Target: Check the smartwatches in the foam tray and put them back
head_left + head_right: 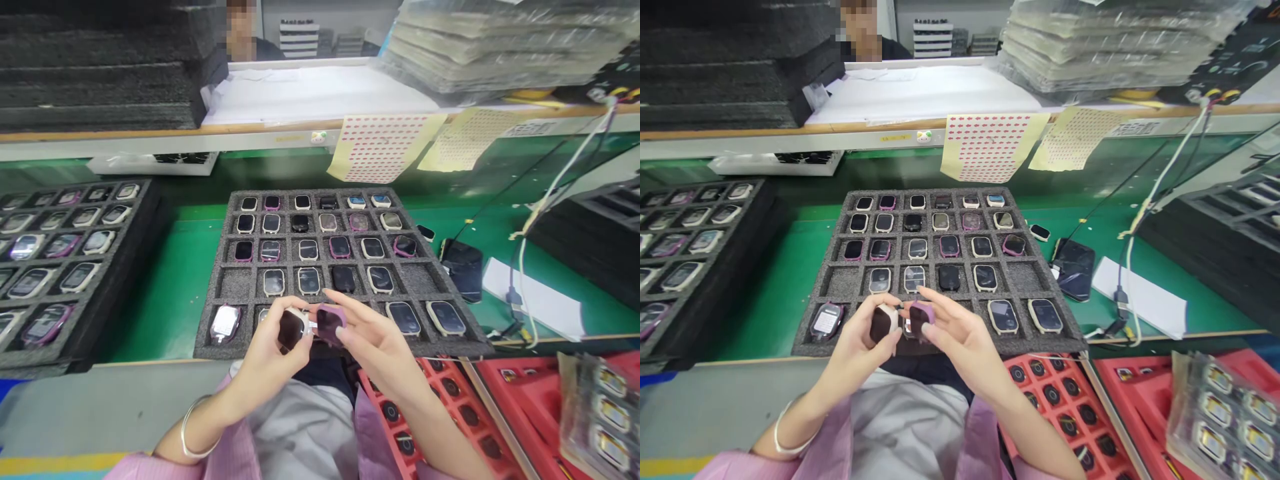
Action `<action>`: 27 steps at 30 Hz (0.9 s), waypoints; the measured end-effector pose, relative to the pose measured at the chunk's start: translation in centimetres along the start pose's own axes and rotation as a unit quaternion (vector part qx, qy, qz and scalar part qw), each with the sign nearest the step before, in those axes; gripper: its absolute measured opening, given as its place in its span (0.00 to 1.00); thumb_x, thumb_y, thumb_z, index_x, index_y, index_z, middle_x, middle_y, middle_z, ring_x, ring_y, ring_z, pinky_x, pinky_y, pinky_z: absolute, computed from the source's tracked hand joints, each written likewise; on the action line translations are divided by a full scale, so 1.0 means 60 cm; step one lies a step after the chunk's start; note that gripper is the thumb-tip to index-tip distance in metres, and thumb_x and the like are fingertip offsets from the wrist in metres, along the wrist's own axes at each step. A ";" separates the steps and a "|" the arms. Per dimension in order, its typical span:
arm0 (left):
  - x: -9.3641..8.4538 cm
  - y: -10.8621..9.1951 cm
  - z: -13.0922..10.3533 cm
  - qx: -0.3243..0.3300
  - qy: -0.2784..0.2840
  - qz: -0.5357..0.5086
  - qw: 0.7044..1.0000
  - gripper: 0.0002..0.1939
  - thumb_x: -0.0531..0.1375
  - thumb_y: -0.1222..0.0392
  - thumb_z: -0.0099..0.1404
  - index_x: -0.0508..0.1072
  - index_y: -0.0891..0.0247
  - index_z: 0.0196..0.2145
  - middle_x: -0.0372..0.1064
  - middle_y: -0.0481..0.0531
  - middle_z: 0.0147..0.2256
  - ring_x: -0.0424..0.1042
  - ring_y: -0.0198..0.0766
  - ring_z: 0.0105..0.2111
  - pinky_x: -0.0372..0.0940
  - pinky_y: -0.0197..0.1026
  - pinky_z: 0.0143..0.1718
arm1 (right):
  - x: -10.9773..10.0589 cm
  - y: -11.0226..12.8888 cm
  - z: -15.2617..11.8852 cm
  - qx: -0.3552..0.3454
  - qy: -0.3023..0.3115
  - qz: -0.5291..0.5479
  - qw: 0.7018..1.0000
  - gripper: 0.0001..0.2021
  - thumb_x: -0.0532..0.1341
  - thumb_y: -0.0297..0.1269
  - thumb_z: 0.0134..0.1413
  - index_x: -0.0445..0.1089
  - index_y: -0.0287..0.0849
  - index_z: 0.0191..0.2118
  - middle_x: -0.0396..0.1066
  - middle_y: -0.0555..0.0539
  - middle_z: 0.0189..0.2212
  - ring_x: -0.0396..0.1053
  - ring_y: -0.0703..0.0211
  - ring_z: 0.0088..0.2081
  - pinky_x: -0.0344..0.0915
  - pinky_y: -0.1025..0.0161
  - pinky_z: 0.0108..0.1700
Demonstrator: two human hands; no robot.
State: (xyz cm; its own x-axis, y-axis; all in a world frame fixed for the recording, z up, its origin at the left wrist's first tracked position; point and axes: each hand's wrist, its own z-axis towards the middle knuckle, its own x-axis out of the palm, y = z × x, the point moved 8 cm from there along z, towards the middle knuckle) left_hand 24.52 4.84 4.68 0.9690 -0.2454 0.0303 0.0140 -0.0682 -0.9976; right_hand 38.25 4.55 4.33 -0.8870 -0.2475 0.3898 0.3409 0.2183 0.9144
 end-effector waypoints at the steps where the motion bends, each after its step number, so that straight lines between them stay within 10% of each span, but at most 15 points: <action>1: 0.001 -0.003 -0.001 0.001 0.007 0.011 1.000 0.15 0.58 0.66 0.61 0.63 0.59 0.46 0.64 0.46 0.32 0.64 0.34 0.29 0.60 0.35 0.31 | -0.001 0.004 0.003 -0.009 0.009 -0.010 1.000 0.20 0.66 0.34 0.54 0.70 0.48 0.53 0.73 0.43 0.49 0.70 0.50 0.51 0.65 0.52 0.54; 27: 0.011 -0.009 -0.003 0.025 0.019 0.026 0.999 0.17 0.56 0.69 0.62 0.60 0.58 0.47 0.61 0.43 0.30 0.62 0.31 0.28 0.59 0.32 0.31 | 0.006 0.025 0.015 -0.082 0.057 -0.020 0.995 0.16 0.69 0.30 0.49 0.76 0.47 0.46 0.68 0.43 0.46 0.71 0.51 0.46 0.70 0.54 0.48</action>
State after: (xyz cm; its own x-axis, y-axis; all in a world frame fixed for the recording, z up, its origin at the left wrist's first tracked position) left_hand 25.11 4.57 5.26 0.9587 -0.2838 -0.0200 -0.0226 -0.0058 -0.9997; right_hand 38.14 5.66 5.76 -0.8633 -0.3596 0.3540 0.3604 0.0516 0.9314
